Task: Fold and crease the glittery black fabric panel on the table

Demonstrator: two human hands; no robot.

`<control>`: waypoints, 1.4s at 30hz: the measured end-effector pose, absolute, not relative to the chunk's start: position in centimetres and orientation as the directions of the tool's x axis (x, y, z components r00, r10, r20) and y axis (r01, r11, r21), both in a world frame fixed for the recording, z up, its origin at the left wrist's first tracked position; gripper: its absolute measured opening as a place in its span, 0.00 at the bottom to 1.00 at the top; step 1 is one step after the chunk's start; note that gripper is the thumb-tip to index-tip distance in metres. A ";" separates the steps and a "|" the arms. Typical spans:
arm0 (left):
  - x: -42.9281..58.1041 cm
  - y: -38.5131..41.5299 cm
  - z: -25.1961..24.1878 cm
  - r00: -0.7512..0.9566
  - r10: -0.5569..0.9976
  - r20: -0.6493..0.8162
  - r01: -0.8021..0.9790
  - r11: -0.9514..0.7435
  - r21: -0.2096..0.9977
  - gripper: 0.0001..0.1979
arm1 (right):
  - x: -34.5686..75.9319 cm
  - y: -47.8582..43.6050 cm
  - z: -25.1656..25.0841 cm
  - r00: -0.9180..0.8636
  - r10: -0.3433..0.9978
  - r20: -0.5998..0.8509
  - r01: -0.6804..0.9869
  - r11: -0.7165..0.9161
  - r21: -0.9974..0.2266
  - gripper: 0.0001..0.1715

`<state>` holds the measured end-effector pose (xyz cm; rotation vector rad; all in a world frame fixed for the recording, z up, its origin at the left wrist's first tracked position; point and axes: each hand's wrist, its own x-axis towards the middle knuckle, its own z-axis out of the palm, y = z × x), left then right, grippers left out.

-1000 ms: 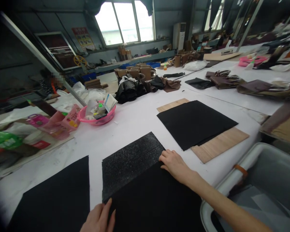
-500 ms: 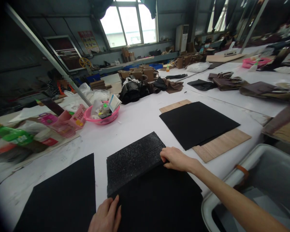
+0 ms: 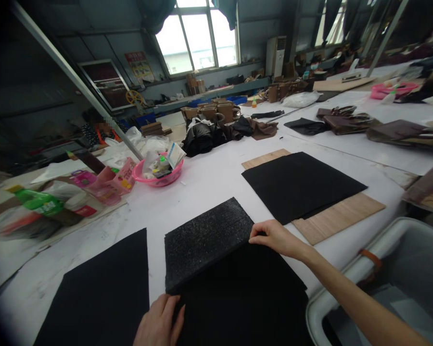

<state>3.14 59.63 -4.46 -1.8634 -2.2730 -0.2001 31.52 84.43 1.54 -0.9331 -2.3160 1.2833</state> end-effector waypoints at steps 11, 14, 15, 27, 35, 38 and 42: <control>7.9 67.6 0.8 -0.082 0.985 0.150 0.826 -0.017 0.563 0.12 | 32.3 82.0 3.5 -0.690 0.722 -0.059 0.361 0.273 -0.892 0.16; 8.7 68.8 1.0 -0.074 0.994 0.080 0.758 0.004 0.652 0.09 | 32.5 81.8 3.4 -0.680 0.732 -0.049 0.338 0.253 -0.906 0.17; 8.7 68.9 1.0 -0.075 0.995 0.065 0.749 0.014 0.662 0.10 | 32.6 81.8 3.3 -0.671 0.740 -0.051 0.336 0.242 -0.910 0.18; 4.7 66.9 0.9 -0.109 0.986 -0.130 0.686 0.169 0.708 0.18 | 31.5 82.4 0.5 -0.568 0.817 -0.095 0.316 0.111 -0.942 0.25; 2.7 65.9 0.4 -0.217 0.953 -0.209 0.730 0.301 0.613 0.16 | 30.8 84.3 -3.5 -0.521 0.852 -0.061 0.377 0.165 -0.911 0.24; 2.5 65.6 0.3 -0.258 0.939 -0.227 0.743 0.343 0.575 0.14 | 30.7 84.6 -4.3 -0.519 0.854 -0.038 0.398 0.202 -0.895 0.23; 2.3 65.4 0.1 -0.296 0.920 -0.256 0.762 0.389 0.517 0.13 | 30.7 84.6 -4.6 -0.523 0.852 -0.024 0.419 0.232 -0.878 0.22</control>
